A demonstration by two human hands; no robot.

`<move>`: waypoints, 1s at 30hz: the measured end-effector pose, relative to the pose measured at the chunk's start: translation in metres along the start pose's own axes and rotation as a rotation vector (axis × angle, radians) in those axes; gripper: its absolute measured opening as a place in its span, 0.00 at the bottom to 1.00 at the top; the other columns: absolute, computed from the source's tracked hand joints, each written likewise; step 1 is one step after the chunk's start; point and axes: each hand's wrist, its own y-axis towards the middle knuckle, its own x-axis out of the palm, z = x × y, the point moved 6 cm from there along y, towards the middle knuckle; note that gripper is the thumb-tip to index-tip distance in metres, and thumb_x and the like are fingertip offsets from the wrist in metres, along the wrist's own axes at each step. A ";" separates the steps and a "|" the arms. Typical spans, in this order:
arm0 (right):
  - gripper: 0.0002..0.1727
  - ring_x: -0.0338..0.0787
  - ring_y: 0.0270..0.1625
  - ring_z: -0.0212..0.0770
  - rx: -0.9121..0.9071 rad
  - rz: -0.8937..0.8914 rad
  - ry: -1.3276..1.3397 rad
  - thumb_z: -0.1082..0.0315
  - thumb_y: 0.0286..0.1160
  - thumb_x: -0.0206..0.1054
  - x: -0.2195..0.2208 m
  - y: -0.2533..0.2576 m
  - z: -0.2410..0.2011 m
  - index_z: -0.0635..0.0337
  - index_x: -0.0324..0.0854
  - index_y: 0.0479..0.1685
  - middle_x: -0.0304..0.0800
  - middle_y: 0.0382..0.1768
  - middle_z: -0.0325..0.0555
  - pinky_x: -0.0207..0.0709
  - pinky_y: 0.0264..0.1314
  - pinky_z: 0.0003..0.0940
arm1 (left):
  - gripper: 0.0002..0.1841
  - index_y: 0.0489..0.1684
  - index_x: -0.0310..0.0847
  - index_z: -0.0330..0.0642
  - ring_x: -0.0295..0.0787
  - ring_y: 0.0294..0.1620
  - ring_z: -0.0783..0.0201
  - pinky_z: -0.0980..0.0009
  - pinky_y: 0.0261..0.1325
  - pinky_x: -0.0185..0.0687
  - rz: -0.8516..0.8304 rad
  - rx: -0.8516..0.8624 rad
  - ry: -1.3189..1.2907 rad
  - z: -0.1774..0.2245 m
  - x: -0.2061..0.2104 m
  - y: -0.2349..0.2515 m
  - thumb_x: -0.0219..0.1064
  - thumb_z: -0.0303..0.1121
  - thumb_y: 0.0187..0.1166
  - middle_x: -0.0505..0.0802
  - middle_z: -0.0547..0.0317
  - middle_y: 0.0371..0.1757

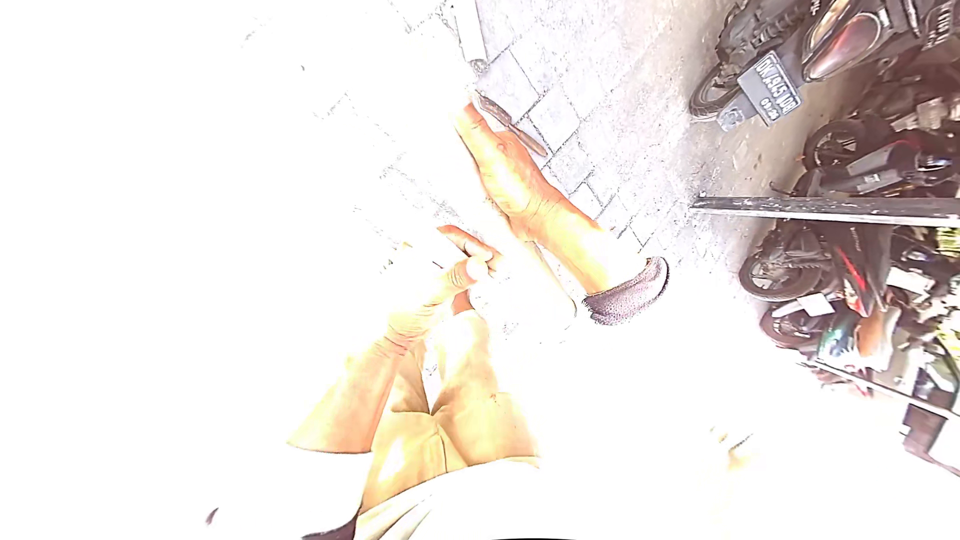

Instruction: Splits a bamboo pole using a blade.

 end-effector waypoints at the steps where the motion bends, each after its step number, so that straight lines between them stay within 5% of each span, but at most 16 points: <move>1: 0.43 0.91 0.38 0.43 0.011 -0.015 0.010 0.34 0.91 0.38 0.004 0.000 -0.002 0.62 0.85 0.31 0.89 0.31 0.52 0.86 0.42 0.46 | 0.16 0.48 0.88 0.39 0.94 0.43 0.59 0.64 0.51 0.92 -0.008 0.014 -0.013 0.002 0.001 0.004 0.81 0.40 0.72 0.95 0.50 0.43; 4: 0.40 0.90 0.32 0.40 0.017 0.034 -0.025 0.36 0.92 0.40 0.006 0.004 -0.019 0.60 0.84 0.28 0.87 0.28 0.49 0.84 0.32 0.40 | 0.10 0.42 0.88 0.45 0.95 0.45 0.56 0.60 0.53 0.93 -0.011 0.084 -0.056 0.018 0.009 0.012 0.75 0.42 0.78 0.96 0.52 0.43; 7: 0.31 0.89 0.35 0.39 -0.084 0.003 -0.019 0.49 0.96 0.45 0.012 0.017 -0.043 0.62 0.84 0.32 0.87 0.29 0.49 0.85 0.37 0.38 | 0.07 0.37 0.84 0.48 0.96 0.40 0.55 0.58 0.48 0.95 -0.064 0.180 -0.092 0.042 0.007 0.024 0.61 0.32 0.83 0.95 0.54 0.36; 12: 0.12 0.84 0.34 0.33 -0.314 -0.119 -0.079 0.77 0.87 0.57 0.036 0.037 -0.084 0.71 0.83 0.35 0.81 0.27 0.47 0.81 0.41 0.27 | 0.07 0.44 0.86 0.49 0.95 0.38 0.60 0.59 0.47 0.94 -0.227 0.153 -0.205 0.077 -0.014 0.051 0.68 0.41 0.82 0.94 0.61 0.34; 14: 0.12 0.84 0.31 0.33 -0.295 -0.150 -0.006 0.76 0.87 0.57 0.038 0.042 -0.085 0.70 0.80 0.33 0.80 0.26 0.48 0.83 0.37 0.27 | 0.09 0.48 0.87 0.48 0.95 0.41 0.61 0.61 0.51 0.94 -0.201 0.192 -0.196 0.085 -0.014 0.058 0.66 0.40 0.83 0.95 0.60 0.38; 16: 0.14 0.82 0.28 0.33 -0.316 -0.099 -0.010 0.76 0.87 0.57 0.036 0.052 -0.084 0.69 0.80 0.29 0.78 0.23 0.47 0.81 0.34 0.27 | 0.07 0.40 0.85 0.48 0.92 0.33 0.63 0.62 0.45 0.92 -0.127 0.222 -0.223 0.083 -0.021 0.061 0.62 0.38 0.84 0.90 0.63 0.29; 22: 0.17 0.89 0.47 0.37 -0.385 0.086 -0.360 0.66 0.90 0.55 0.047 0.114 -0.058 0.63 0.89 0.41 0.91 0.37 0.48 0.82 0.55 0.36 | 0.11 0.32 0.80 0.52 0.82 0.20 0.69 0.69 0.33 0.87 0.240 0.147 -0.205 0.057 -0.079 0.071 0.61 0.38 0.89 0.82 0.69 0.20; 26: 0.30 0.88 0.36 0.42 -0.119 0.007 -0.148 0.45 0.93 0.50 0.087 0.147 -0.022 0.60 0.84 0.31 0.86 0.30 0.49 0.83 0.40 0.44 | 0.09 0.30 0.77 0.54 0.77 0.16 0.71 0.72 0.26 0.84 0.437 0.103 -0.151 0.045 -0.126 0.078 0.67 0.34 0.84 0.78 0.70 0.17; 30: 0.23 0.87 0.37 0.42 -0.135 -0.029 -0.232 0.57 0.93 0.51 0.128 0.184 0.014 0.59 0.81 0.29 0.84 0.30 0.47 0.81 0.42 0.42 | 0.10 0.29 0.81 0.53 0.77 0.16 0.73 0.76 0.26 0.84 0.529 0.041 -0.126 0.032 -0.177 0.070 0.66 0.35 0.85 0.78 0.71 0.16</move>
